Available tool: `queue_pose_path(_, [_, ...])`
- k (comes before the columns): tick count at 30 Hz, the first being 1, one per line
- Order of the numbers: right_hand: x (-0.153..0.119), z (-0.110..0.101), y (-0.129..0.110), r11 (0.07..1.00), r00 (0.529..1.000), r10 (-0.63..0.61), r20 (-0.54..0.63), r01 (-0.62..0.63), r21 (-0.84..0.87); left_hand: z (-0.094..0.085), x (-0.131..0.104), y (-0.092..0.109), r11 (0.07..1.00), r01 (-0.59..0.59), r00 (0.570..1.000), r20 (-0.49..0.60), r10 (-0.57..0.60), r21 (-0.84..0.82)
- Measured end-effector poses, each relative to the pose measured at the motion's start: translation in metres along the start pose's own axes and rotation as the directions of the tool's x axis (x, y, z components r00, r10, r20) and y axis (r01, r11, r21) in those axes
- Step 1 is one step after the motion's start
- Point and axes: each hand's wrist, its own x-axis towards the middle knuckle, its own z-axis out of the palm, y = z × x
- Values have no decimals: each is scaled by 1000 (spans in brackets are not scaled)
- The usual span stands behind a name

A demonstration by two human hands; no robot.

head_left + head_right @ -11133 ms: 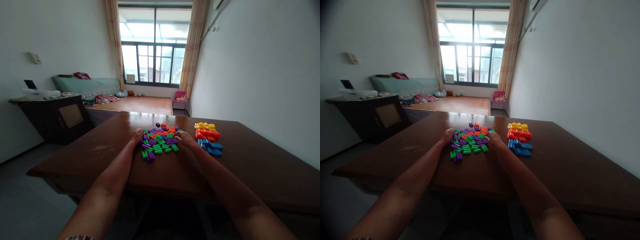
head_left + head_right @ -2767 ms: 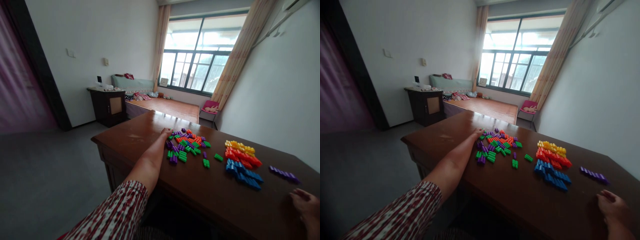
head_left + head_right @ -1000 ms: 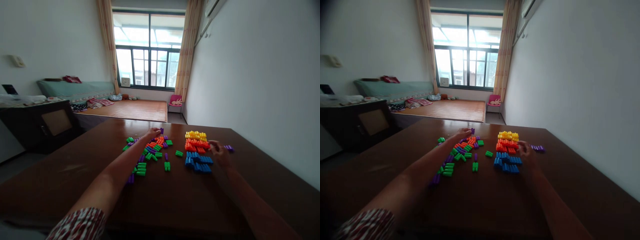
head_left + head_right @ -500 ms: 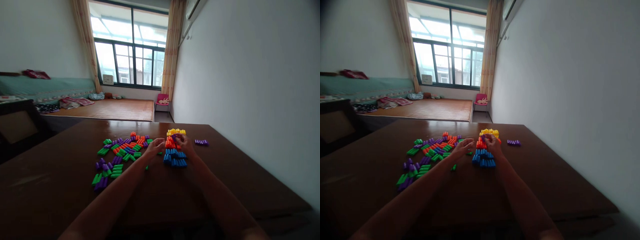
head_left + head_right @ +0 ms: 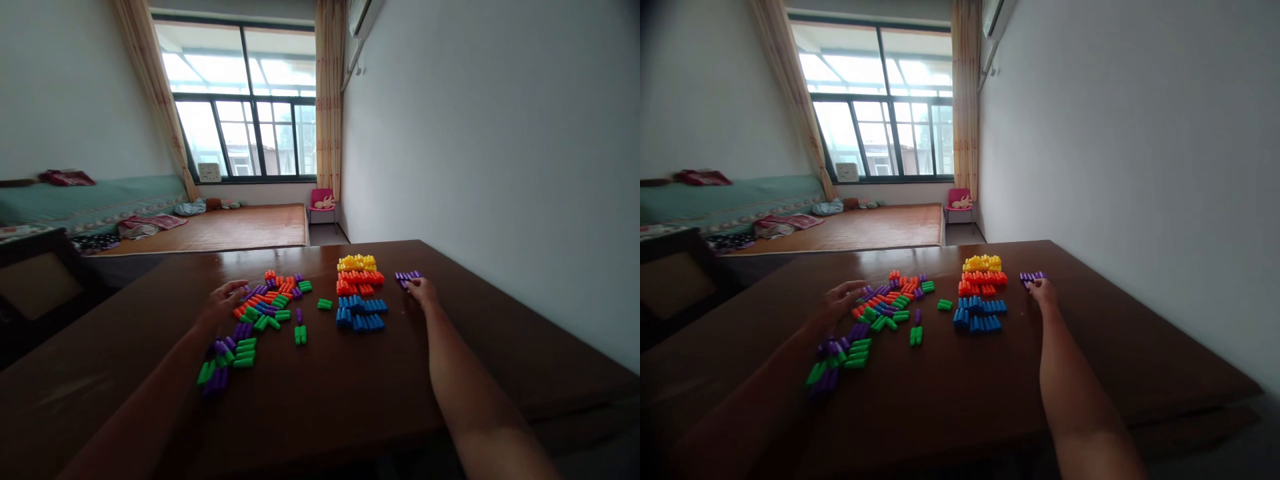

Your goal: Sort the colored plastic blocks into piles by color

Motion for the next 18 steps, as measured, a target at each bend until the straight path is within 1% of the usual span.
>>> queue_pose_path(3, [0,3,2,984,995,-101,-21,97,-147,-42,-4,-15,1000,7,993,-114,-9,-17])
queue_pose_path(5, [-1,5,3,953,983,-181,-27,169,-251,-62,-7,-25,1000,5,978,-208,-9,-20])
queue_pose_path(7, [-1,7,6,934,973,-229,-28,211,-287,-74,-12,-32,1000,-2,955,-296,-3,-16])
queue_pose_path(9, [2,8,12,932,967,-252,-42,231,-279,-77,-16,-32,1000,-20,938,-346,19,3])
queue_pose_path(10, [5,9,15,935,963,-263,-53,241,-261,-75,-17,-31,999,-21,936,-351,29,27])
queue_pose_path(11, [9,10,19,939,960,-269,-81,243,-244,-73,-17,-29,997,-18,941,-335,40,68])
queue_pose_path(12, [13,11,21,932,947,-306,-98,278,-231,-69,-15,-26,991,-22,962,-267,57,132])
queue_pose_path(14, [20,13,24,908,918,-379,-119,343,-240,-62,-8,-21,948,-66,993,-67,92,312])
queue_pose_path(15, [21,14,24,890,899,-419,-128,379,-252,-58,-3,-20,908,-107,994,24,106,405])
queue_pose_path(17, [20,16,22,853,861,-491,-136,443,-275,-49,4,-20,793,-178,982,152,109,582])
queue_pose_path(18, [18,16,20,835,843,-522,-132,473,-281,-45,7,-22,727,-198,977,194,91,657])
